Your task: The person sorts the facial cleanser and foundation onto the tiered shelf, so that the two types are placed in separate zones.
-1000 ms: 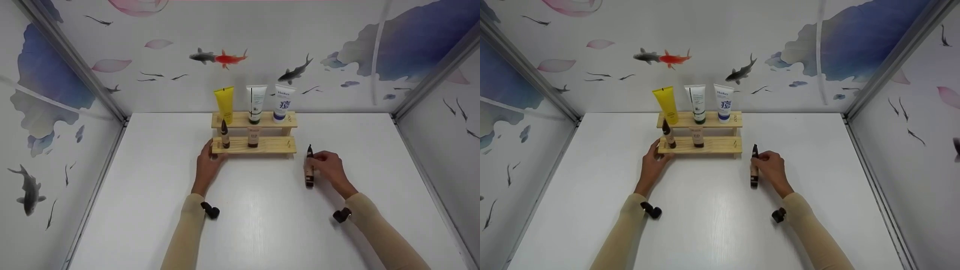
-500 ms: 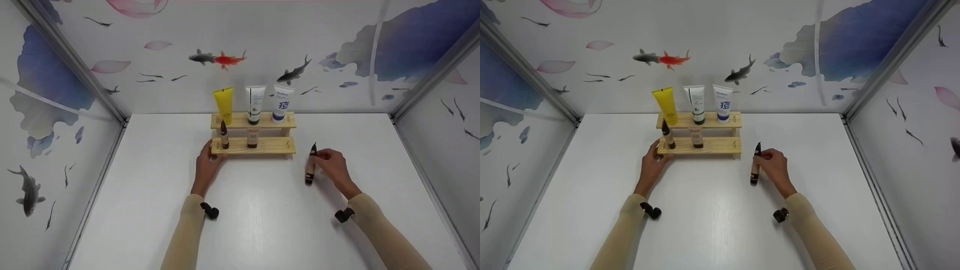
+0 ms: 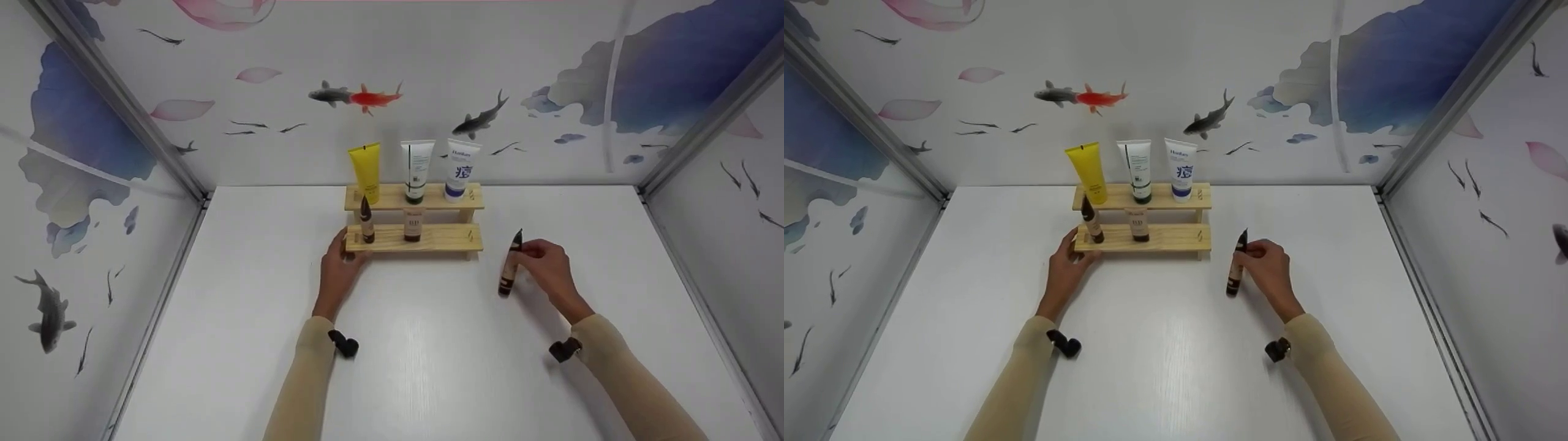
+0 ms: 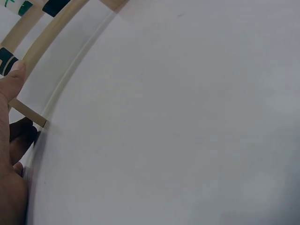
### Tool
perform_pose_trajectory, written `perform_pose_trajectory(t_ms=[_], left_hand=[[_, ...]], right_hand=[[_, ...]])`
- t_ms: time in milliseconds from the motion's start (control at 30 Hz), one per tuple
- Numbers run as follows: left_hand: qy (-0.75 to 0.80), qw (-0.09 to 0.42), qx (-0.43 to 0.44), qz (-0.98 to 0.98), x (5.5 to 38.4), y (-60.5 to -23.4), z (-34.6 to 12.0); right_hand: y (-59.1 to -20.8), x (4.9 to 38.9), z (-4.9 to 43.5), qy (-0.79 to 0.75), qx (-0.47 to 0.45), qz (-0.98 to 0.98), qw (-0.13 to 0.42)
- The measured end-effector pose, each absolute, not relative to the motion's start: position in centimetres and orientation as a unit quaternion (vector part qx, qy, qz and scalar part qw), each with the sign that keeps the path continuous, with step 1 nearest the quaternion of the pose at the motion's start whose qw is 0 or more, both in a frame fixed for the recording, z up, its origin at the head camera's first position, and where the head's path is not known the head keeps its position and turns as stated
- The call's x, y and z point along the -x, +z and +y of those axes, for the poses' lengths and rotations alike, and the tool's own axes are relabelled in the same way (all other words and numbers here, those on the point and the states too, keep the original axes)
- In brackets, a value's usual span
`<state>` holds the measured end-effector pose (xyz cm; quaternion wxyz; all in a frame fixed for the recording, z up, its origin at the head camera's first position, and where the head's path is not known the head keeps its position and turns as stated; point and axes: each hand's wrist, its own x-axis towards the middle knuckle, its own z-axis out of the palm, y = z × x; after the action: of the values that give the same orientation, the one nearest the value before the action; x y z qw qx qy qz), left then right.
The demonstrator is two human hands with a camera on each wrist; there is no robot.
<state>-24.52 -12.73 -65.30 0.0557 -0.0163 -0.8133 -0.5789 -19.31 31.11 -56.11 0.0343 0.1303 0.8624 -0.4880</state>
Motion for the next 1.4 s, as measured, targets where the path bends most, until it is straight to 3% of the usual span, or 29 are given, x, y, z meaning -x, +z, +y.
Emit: perform_pose_trajectory(t_ms=[1400], left_hand=[[-0.569, 0.052, 0.001, -0.821, 24.5, -65.1, -12.6]], right_hand=[[-52.7, 20.5, 29.9, -0.499, -0.057, 0.863, -0.056]])
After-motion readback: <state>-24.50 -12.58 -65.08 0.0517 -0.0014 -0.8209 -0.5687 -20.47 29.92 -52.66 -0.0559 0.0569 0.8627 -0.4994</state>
